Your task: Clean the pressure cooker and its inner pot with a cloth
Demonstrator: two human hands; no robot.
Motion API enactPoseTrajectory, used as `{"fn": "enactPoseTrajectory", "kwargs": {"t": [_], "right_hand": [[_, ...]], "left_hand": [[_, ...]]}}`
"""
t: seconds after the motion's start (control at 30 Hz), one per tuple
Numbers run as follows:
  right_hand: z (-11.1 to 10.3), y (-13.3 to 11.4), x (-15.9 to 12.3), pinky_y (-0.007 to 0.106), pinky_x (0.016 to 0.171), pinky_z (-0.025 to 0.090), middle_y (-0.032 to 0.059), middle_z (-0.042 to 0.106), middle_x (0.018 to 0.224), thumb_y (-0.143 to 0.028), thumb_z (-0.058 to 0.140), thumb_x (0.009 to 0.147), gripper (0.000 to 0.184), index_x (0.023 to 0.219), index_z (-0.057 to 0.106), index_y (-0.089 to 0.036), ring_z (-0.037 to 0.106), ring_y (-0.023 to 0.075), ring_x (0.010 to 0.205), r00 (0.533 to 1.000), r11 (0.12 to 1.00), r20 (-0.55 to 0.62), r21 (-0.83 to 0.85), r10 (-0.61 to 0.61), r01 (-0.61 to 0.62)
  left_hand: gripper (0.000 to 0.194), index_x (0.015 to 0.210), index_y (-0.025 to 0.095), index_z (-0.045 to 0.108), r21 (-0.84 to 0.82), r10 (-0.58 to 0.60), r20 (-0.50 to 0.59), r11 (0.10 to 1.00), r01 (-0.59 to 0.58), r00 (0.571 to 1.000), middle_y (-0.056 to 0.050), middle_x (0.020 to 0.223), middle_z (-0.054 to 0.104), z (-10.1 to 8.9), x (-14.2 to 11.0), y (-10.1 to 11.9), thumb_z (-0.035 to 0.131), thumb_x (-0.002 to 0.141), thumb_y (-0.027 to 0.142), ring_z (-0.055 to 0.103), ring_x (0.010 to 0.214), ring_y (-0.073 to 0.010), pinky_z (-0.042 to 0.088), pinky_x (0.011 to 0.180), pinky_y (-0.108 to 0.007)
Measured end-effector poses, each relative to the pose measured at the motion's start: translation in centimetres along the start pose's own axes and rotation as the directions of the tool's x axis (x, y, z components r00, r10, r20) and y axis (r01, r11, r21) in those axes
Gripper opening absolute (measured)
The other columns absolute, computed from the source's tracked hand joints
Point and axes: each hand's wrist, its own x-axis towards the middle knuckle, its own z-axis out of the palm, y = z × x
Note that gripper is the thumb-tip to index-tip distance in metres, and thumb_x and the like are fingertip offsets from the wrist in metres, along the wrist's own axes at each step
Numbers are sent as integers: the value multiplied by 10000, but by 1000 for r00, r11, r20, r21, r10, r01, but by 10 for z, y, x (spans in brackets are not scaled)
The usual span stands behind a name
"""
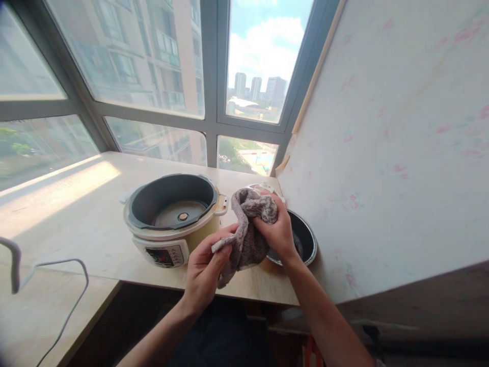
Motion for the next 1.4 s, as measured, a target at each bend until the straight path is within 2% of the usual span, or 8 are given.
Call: {"fn": "enactPoseTrajectory", "kwargs": {"t": [0.2,0.33,0.63,0.8,0.9,1.0,1.2,1.4], "right_hand": [[35,3,-23,470,1052,507,100,722,1239,-332,791,730,527,1221,646,-208,670,308,1149,997,997,-15,4,79,-79],[43,3,-39,493,1117,469,108,655,1385,-337,770,758,608,1331,598,-228,621,319,1264,990,987,21,75,139,-140],[27,-9,-62,489,1261,291,17,452,1617,-196,686,788,866,1581,379,-359,425,283,1491,915,816,320,442,244,-372],[10,-22,-57,529,1239,328,11,501,1582,-227,681,761,731,1471,562,-354,404,314,1501,876,678,417,573,242,-460],[3,-21,-47,527,1237,329,27,530,1560,-287,744,830,588,1402,621,-354,438,304,1479,894,729,349,528,281,-436],[2,-17,-38,489,1229,347,38,526,1563,-315,854,780,681,1408,594,-351,457,289,1464,902,796,296,436,315,-421],[1,-13,-27,500,1061,507,107,733,1263,-378,936,611,708,1252,673,-232,655,355,1209,855,857,378,235,354,-459],[1,3,-17,443,912,555,62,756,1070,-306,816,568,579,1119,655,-230,686,309,1003,948,951,131,78,288,-300]], "left_hand": [[205,986,228,808,171,-120,-74,976,131,990,-129,1460,604,-9,-9,-14,713,905,390,516,1409,-312,391,1181,-454],[207,1020,244,811,220,-181,-90,955,197,979,-118,1547,522,-7,-12,-17,687,910,367,432,1476,-327,288,1236,-511],[247,1065,257,823,154,-212,-154,960,235,965,-98,1551,533,5,0,-10,696,896,385,432,1481,-332,296,1239,-508],[310,1122,248,808,-68,-278,-138,960,271,951,-93,1494,594,5,4,0,753,864,411,493,1433,-318,337,1221,-460],[465,1265,225,746,-339,-389,-89,877,340,917,-115,1353,698,1,9,7,764,852,438,593,1331,-308,406,1173,-456],[455,1206,180,766,-473,-445,-43,798,374,895,-122,1224,756,-2,15,12,795,813,409,639,1267,-309,442,1141,-442],[396,1075,164,790,-493,-451,79,758,428,889,-124,1124,781,-8,19,17,795,776,423,670,1216,-328,480,1109,-457],[411,1036,191,769,-396,-407,68,827,399,911,-123,1116,775,-16,22,21,717,847,552,656,1243,-329,515,1073,-476]]}}
